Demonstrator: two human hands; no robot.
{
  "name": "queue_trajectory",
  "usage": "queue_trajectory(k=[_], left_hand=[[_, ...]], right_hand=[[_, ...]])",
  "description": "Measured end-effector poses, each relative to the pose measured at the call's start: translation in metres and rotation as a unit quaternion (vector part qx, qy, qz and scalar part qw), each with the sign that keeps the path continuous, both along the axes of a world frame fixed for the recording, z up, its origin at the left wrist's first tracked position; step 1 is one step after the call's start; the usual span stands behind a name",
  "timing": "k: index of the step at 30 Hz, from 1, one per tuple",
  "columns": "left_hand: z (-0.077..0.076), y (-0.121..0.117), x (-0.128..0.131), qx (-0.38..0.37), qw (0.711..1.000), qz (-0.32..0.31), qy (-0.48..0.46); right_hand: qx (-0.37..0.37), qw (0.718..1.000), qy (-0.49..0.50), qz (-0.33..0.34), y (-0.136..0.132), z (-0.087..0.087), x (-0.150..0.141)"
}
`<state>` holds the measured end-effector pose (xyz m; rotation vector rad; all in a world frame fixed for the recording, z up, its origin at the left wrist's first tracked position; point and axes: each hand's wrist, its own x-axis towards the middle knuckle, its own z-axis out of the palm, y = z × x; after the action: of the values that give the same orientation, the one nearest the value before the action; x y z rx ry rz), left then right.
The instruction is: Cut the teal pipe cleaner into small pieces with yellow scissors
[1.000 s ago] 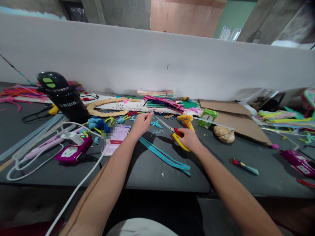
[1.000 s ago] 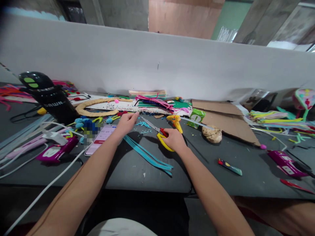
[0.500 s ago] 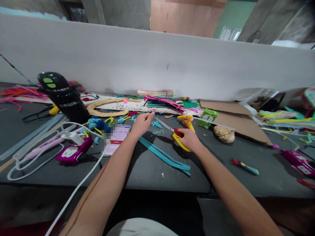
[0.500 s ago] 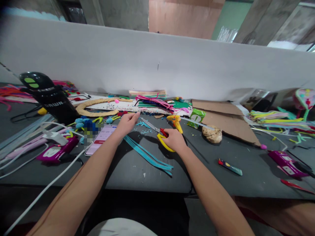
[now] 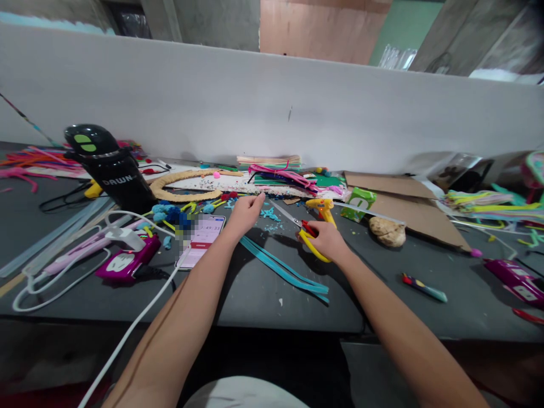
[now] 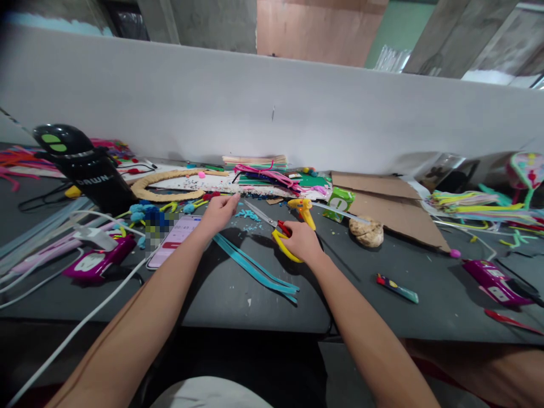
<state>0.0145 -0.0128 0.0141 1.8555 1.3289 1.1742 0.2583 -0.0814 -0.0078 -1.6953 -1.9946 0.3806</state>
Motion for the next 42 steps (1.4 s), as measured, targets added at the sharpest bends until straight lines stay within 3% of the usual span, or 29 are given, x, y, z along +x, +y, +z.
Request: queue_trajectory(k=[26,42], left_hand=[[-0.0001,-0.0017,0.0012,-0.03,0.999,-0.01,-0.018],[-0.0005,-0.001,0.0005,-0.046,0.998,-0.007,-0.048]], right_hand=[[0.0,0.999,-0.041,0.005,0.0021,-0.003,0.0016],[0.0,1.0,-0.017,-0.009,0.0021,-0.0018,0.0025]])
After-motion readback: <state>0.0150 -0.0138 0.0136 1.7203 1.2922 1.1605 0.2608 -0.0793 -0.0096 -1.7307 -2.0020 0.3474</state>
